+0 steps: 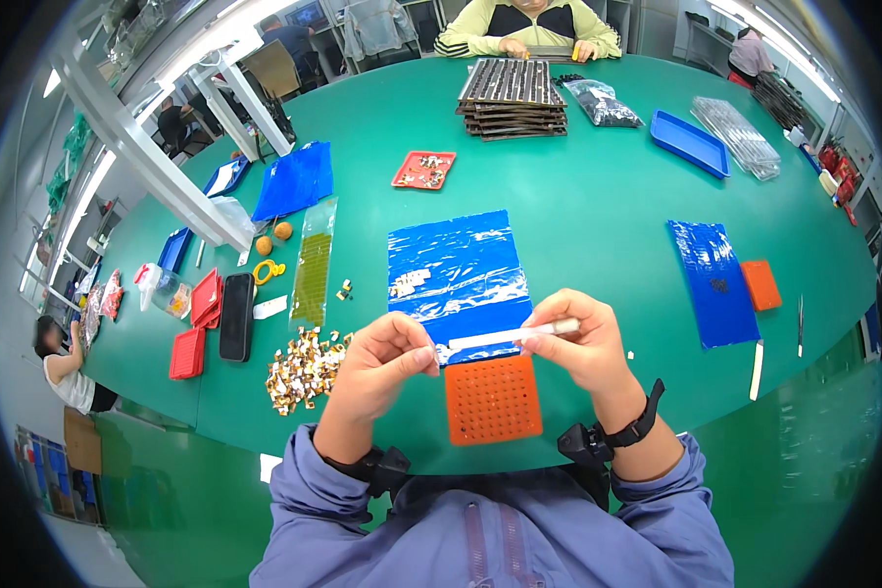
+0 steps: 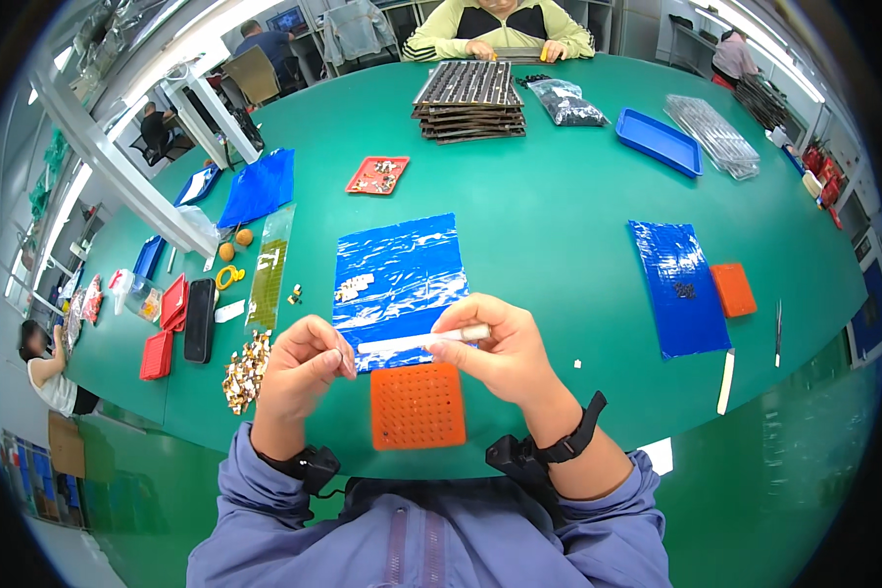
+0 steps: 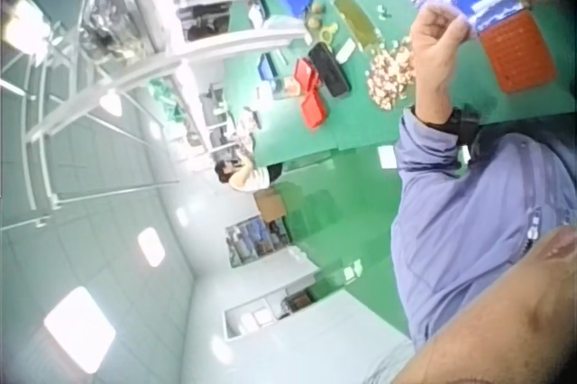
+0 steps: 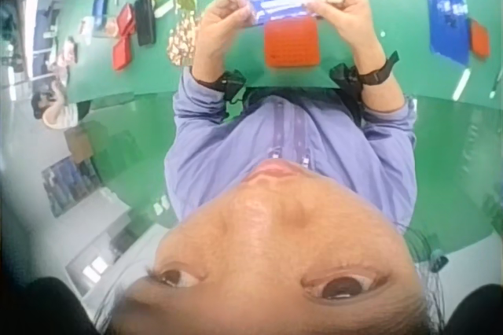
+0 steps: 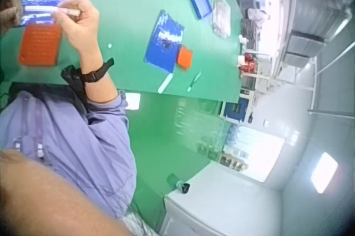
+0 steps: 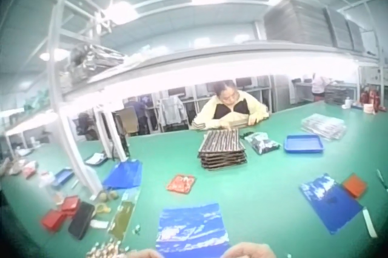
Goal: The person repeatedly picks small electronic components from a blue sheet and places them into the holes of an orange pegboard. They use a white stick to press the components into place.
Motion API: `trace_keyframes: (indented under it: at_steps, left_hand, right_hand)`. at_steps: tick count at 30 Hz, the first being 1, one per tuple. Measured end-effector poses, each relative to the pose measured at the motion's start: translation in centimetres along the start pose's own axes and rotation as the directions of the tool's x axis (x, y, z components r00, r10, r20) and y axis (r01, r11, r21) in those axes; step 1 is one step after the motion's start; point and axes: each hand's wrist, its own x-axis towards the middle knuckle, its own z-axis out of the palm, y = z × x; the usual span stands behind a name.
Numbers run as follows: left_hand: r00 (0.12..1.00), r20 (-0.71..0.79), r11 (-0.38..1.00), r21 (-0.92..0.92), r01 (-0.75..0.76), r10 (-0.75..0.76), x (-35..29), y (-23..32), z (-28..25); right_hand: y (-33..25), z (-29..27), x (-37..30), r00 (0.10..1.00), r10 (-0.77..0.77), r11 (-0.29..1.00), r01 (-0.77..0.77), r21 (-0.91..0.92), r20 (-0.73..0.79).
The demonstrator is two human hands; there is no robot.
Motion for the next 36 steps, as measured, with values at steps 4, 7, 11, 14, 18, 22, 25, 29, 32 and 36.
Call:
trace_keyframes:
  at_steps: [4,7,11,14,18,22,25,29,32,36]
  left_hand:
    - [1.0,0.021,0.955,-0.298,-0.013,0.02,0.5,-2.0,-0.1]
    - [0.996,0.082,0.928,-0.374,0.011,0.021,0.5,-3.3,-0.4]
    - [0.993,0.116,0.871,-0.489,0.051,0.008,0.3,-3.7,-0.2]
    - [0.991,0.13,0.813,-0.58,0.052,0.03,0.1,-3.6,-0.1]
    - [0.988,0.156,0.845,-0.53,0.072,0.014,-0.1,-3.5,0.0]
    - [0.984,0.178,0.889,-0.451,0.076,0.006,-0.1,-3.3,0.0]
    - [0.983,0.184,0.895,-0.44,0.071,0.013,-0.1,-3.2,0.1]
    - [0.987,0.162,0.908,-0.416,0.048,0.022,-0.1,-3.2,0.2]
    - [0.99,0.137,0.92,-0.39,0.026,0.03,-0.1,-3.3,0.2]
    - [0.99,0.137,0.912,-0.41,0.021,0.039,0.0,-3.4,0.3]
  right_hand:
    - [0.0,0.1,0.2,0.999,0.03,0.999,-0.029,-0.013,0.016]
    - [0.1,0.0,0.1,0.999,0.044,0.998,-0.043,-0.047,0.017]
    - [0.1,0.2,0.2,0.995,0.093,0.995,-0.092,-0.026,0.031]
    - [0.2,0.5,0.1,0.994,0.097,0.995,-0.094,-0.045,0.059]
    - [0.4,0.4,0.0,0.99,0.114,0.993,-0.111,-0.035,0.085]
    - [0.5,0.4,0.0,0.988,0.125,0.992,-0.125,-0.008,0.087]
    - [0.4,0.5,0.1,0.987,0.13,0.991,-0.132,0.007,0.092]
    - [0.2,0.3,0.1,0.99,0.102,0.992,-0.094,-0.09,0.094]
    - [0.0,0.2,0.2,0.994,0.002,0.925,0.038,-0.378,0.106]
    - [-0.4,0.7,0.4,0.981,-0.106,0.883,0.168,-0.439,0.164]
